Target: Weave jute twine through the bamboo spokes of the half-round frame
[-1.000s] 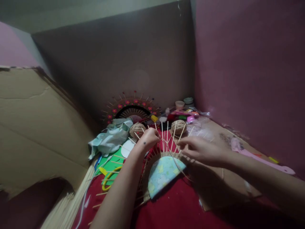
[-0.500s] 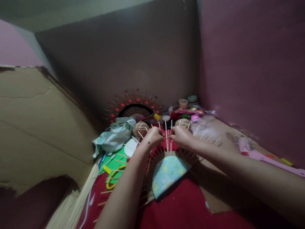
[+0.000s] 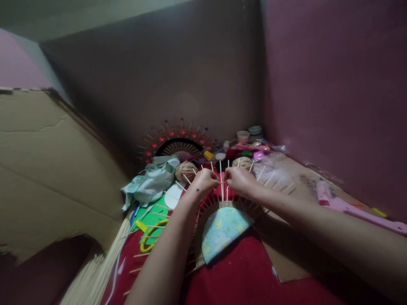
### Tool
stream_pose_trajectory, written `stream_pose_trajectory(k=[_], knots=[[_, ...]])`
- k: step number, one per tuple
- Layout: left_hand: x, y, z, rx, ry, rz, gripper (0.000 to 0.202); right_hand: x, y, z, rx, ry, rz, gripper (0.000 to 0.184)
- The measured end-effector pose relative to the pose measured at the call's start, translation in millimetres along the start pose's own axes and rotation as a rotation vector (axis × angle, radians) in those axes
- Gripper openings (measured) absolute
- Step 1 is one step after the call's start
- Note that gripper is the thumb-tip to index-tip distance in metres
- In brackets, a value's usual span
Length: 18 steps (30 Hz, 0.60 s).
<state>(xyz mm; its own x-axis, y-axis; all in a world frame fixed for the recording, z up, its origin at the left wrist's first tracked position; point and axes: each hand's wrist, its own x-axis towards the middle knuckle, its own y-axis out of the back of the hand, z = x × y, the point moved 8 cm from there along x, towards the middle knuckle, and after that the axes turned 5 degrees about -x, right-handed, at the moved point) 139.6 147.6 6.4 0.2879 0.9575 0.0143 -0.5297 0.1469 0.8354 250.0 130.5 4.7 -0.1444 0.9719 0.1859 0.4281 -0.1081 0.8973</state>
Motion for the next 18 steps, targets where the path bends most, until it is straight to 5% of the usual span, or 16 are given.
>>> stream_pose_trajectory(k=[10,18], knots=[[-0.2,3.7,5.5,0.077,0.021,0.02,0.022,0.6,-0.9,1.2,0.012,-0.011,-0.008,0.015],[1.4,13.0,-5.1,-0.067,0.035,0.101,0.026,0.3,-1.1,3.3,0.005,-0.032,-0.009,0.016]])
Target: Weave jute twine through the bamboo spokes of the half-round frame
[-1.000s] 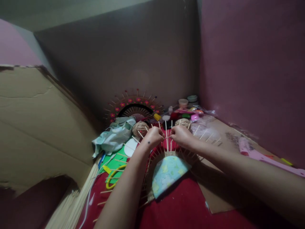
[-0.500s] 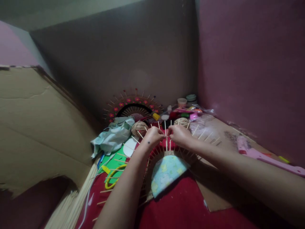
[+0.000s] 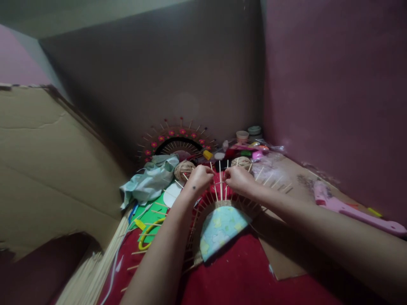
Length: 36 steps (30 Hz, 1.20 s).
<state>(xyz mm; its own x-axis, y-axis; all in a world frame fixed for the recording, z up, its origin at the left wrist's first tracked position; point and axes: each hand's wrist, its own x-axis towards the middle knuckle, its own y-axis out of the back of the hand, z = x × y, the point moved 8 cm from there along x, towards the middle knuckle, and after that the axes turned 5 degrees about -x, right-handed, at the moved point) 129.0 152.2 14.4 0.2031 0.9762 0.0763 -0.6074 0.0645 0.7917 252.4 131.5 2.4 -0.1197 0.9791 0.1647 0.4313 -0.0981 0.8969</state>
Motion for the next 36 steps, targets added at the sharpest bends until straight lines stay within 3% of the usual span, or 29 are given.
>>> stream_pose_trajectory(k=[6,15,29,36], knots=[[0.1,20.2,-0.4,-0.01,0.004,0.108,0.024,-0.3,0.2,1.0,0.011,0.005,-0.004,0.017],[-3.2,-6.1,18.7,0.023,-0.124,0.074,0.046,-2.4,1.1,0.7,0.026,0.028,0.01,0.016],[1.8,-12.1,17.6,0.1,-0.082,0.094,0.055,-7.7,4.3,-0.8,0.07,0.047,0.011,0.01],[8.2,-14.4,17.6,0.071,-0.055,0.036,0.064,-3.9,1.9,1.3,0.125,0.071,0.028,0.007]])
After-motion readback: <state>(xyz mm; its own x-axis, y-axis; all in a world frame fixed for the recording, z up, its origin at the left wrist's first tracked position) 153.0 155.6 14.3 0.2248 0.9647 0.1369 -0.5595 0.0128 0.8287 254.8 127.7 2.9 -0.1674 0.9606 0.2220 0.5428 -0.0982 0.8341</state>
